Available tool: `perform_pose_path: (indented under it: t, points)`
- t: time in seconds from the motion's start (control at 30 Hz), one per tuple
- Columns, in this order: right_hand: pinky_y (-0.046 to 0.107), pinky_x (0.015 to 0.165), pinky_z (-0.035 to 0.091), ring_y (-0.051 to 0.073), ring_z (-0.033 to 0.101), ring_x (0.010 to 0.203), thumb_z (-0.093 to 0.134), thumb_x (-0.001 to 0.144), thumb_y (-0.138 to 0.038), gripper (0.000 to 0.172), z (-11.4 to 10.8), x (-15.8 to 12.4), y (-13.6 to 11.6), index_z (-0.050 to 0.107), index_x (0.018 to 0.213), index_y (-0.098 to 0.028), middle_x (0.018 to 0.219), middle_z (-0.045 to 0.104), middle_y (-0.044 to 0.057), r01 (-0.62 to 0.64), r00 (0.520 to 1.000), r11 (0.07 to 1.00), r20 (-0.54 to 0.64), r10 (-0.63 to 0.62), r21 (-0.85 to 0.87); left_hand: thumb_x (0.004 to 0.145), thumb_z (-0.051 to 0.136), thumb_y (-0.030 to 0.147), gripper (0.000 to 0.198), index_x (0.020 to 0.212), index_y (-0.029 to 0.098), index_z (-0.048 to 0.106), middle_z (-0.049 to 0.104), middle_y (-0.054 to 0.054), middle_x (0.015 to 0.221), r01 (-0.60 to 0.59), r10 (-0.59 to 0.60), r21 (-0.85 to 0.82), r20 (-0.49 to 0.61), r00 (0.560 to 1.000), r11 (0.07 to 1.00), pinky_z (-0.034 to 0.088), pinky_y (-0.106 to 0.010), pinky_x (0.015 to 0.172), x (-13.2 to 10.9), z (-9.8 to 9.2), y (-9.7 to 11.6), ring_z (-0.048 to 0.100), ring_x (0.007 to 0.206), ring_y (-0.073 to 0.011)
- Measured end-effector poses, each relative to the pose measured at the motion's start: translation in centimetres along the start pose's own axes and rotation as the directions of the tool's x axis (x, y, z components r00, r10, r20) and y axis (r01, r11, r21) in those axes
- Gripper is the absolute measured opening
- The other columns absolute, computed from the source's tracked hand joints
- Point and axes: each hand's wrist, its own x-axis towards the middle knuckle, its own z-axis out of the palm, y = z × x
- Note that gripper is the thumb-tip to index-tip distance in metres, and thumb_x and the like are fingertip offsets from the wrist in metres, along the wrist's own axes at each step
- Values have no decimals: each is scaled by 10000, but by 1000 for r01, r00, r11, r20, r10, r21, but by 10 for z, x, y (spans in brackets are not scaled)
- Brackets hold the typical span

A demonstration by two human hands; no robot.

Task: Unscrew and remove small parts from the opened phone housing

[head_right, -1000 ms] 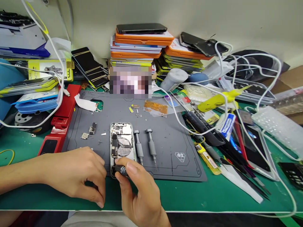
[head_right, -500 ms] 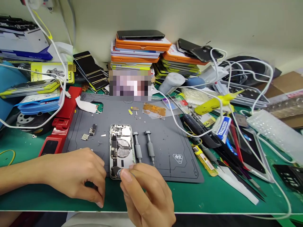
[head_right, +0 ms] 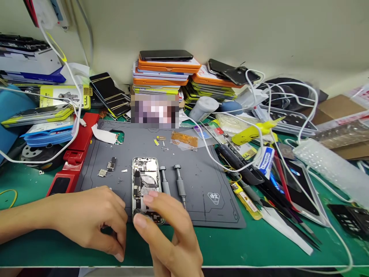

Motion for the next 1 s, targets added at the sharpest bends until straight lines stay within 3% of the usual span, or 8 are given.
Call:
perform_pose_path:
  t: [0.17, 0.33, 0.57, 0.67, 1.0]
  points:
    - [415, 849, 684, 236, 744, 1058, 577, 942, 99, 577, -4, -2, 0, 722, 1423, -185, 1178, 733, 108, 9, 1000, 1000, 24, -9, -11, 1038, 780, 473, 309, 826, 253, 824, 805, 34, 811, 13, -13, -21, 0, 1000, 1000, 405, -289, 633, 0, -1, 0, 679, 730, -128]
    - [378, 772, 675, 238, 755, 1024, 583, 931, 101, 633, -9, -2, 5, 691, 1486, -184, 1144, 753, 108, 17, 1000, 1000, 0, -17, -26, 1038, 775, 490, 318, 839, 249, 831, 793, 27, 790, -6, 6, -20, 3, 1000, 1000, 403, -292, 619, 0, 0, -2, 670, 725, -129]
    - [415, 864, 709, 248, 776, 1121, 589, 927, 67, 454, -8, -2, 2, 766, 1264, -180, 1222, 779, 111, 36, 996, 999, 80, -35, -13, 1042, 775, 444, 276, 837, 268, 832, 818, 39, 828, -7, 7, -17, -16, 1000, 1000, 428, -295, 652, 0, 1, -1, 679, 726, -130]
    - [375, 845, 708, 220, 771, 1078, 582, 931, 70, 392, -7, 0, 1, 777, 1178, -164, 1151, 779, 101, 56, 995, 998, 84, -54, -28, 1044, 771, 454, 283, 837, 272, 834, 820, 39, 834, -15, 15, -20, -19, 1000, 1000, 423, -298, 650, 0, 1, -2, 676, 723, -130]
    - [371, 873, 715, 224, 788, 1088, 598, 944, 58, 416, -4, 3, 2, 771, 1246, -171, 1133, 786, 105, 36, 995, 999, 91, -39, 37, 1043, 768, 449, 290, 825, 270, 835, 808, 38, 796, -22, 22, -11, -38, 999, 1000, 414, -291, 617, 0, 2, -2, 682, 715, -132]
